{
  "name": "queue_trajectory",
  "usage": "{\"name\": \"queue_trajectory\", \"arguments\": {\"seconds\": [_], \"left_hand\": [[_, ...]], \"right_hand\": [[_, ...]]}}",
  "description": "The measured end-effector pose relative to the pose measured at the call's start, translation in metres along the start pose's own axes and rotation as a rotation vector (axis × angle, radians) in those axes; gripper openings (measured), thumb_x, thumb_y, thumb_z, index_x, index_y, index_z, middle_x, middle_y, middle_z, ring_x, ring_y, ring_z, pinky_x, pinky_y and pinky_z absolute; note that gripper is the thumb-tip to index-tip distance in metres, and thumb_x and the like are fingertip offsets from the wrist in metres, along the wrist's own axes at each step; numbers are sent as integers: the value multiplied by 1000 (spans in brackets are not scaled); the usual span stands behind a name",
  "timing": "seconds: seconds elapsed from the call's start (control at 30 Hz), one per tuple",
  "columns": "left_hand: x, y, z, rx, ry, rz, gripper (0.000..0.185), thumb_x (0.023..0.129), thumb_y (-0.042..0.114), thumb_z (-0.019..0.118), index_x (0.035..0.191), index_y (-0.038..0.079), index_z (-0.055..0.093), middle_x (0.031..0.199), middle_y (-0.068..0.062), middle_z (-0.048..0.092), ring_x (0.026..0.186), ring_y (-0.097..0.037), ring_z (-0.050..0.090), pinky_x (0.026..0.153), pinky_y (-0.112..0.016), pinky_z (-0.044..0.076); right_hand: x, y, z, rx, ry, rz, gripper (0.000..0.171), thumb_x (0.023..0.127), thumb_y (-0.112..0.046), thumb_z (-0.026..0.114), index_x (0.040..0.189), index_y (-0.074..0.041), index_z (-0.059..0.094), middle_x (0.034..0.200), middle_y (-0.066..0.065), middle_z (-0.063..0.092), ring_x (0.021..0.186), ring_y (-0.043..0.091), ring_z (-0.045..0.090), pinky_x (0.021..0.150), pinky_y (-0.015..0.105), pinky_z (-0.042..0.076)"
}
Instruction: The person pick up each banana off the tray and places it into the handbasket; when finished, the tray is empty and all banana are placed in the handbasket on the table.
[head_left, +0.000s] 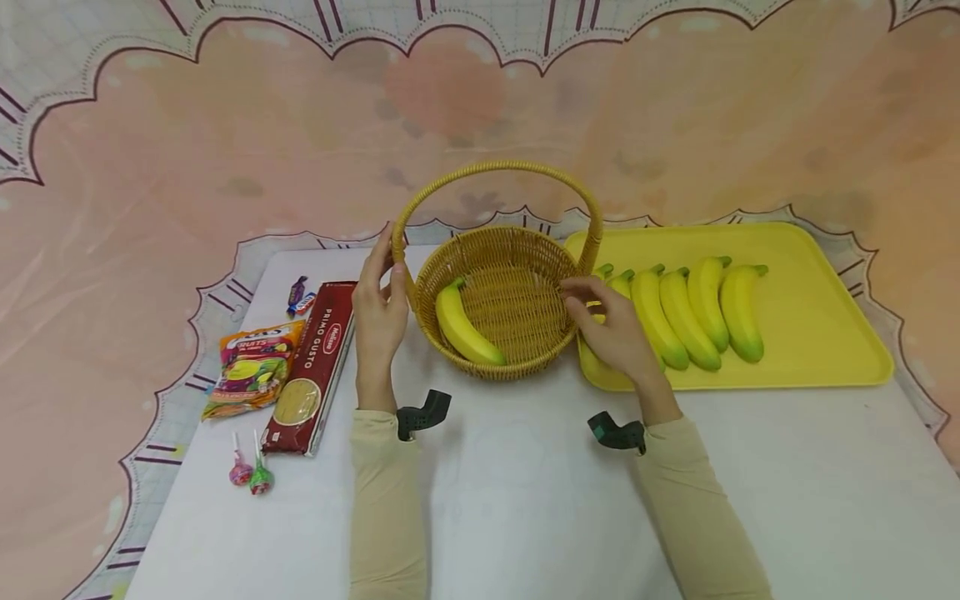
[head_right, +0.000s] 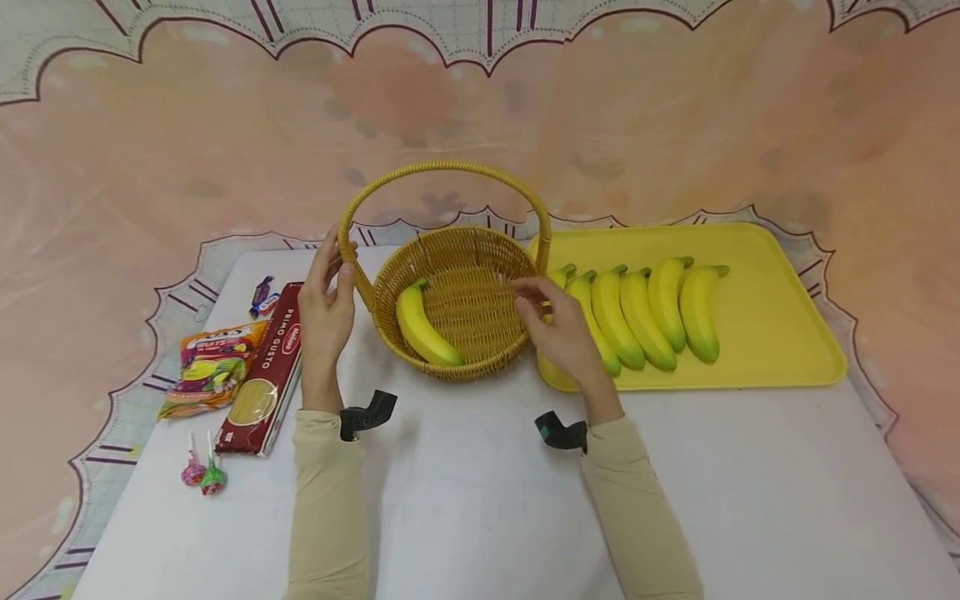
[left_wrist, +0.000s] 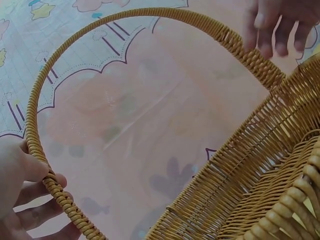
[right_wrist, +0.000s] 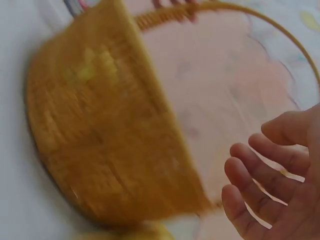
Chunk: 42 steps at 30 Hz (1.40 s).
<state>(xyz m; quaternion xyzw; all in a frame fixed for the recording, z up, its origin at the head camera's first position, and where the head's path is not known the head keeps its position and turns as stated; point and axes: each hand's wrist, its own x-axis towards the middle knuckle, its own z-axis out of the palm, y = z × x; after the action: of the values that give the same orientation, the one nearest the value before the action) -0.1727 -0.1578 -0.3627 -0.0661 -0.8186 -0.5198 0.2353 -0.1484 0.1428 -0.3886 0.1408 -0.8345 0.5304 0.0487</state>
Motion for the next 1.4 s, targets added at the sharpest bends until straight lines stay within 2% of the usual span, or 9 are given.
{"name": "queue_trajectory", "arguments": {"seconds": [0.13, 0.33, 0.5, 0.63, 0.73, 0.87, 1.0, 1.2, 1.4], "left_hand": [[1, 0, 0, -6, 2, 2, 44, 99, 23, 48, 142, 32, 43, 134, -5, 55, 122, -22, 54, 92, -51, 51], [1, 0, -2, 2, 6, -3, 45, 99, 25, 48, 142, 34, 42, 135, -5, 55, 122, -23, 54, 93, -52, 51], [1, -1, -8, 9, 23, -5, 45, 98, 26, 48, 142, 33, 42, 135, -5, 55, 122, -24, 54, 92, -53, 51], [2, -1, -12, 17, 37, 2, 45, 99, 25, 48, 142, 31, 42, 134, -6, 56, 122, -24, 54, 91, -53, 51], [5, -1, -14, 16, 48, 7, 44, 99, 23, 48, 142, 29, 43, 133, -7, 56, 121, -23, 54, 91, -53, 51], [7, -1, -10, -3, 36, -2, 45, 98, 24, 49, 142, 31, 43, 133, -6, 55, 122, -22, 54, 93, -53, 50], [4, 0, -6, -11, 17, -35, 46, 98, 23, 49, 142, 36, 42, 135, -4, 54, 123, -22, 53, 96, -51, 49], [1, 0, -2, -26, 3, -42, 46, 98, 22, 49, 141, 37, 42, 135, -4, 54, 123, -22, 53, 95, -51, 50], [0, -2, 0, -44, -2, -23, 47, 98, 20, 49, 141, 37, 42, 133, -5, 55, 123, -23, 53, 95, -53, 49]], "right_hand": [[-11, 11, -38, -68, 131, 22, 32, 98, -21, 50, 125, -5, 57, 119, 13, 62, 105, 8, 55, 88, 26, 45], [-25, 41, -89, -197, 285, 142, 36, 97, -24, 50, 127, -5, 55, 119, 14, 59, 98, -10, 46, 82, 17, 40], [-31, 67, -118, -234, 439, 234, 37, 95, -22, 52, 127, -5, 56, 119, 8, 56, 96, -9, 44, 81, 16, 40], [-35, 83, -133, -215, 521, 356, 41, 94, -24, 52, 131, -6, 53, 121, 3, 50, 107, 7, 48, 87, 20, 40], [-38, 93, -140, -200, 491, 438, 50, 94, -29, 50, 138, -5, 45, 129, 11, 45, 120, 24, 43, 94, 28, 39], [-43, 105, -147, -159, 353, 522, 65, 95, -40, 44, 148, -5, 27, 145, 23, 34, 131, 38, 34, 106, 45, 35], [-47, 113, -148, -134, 235, 562, 75, 95, -46, 40, 151, -2, 14, 149, 30, 25, 134, 47, 28, 109, 58, 27], [-52, 113, -148, -165, 259, 589, 73, 95, -43, 40, 150, 0, 16, 148, 33, 27, 133, 49, 29, 109, 59, 27], [-54, 102, -148, -129, 237, 616, 75, 94, -45, 40, 152, -6, 12, 148, 28, 28, 131, 42, 32, 100, 48, 37]]}}
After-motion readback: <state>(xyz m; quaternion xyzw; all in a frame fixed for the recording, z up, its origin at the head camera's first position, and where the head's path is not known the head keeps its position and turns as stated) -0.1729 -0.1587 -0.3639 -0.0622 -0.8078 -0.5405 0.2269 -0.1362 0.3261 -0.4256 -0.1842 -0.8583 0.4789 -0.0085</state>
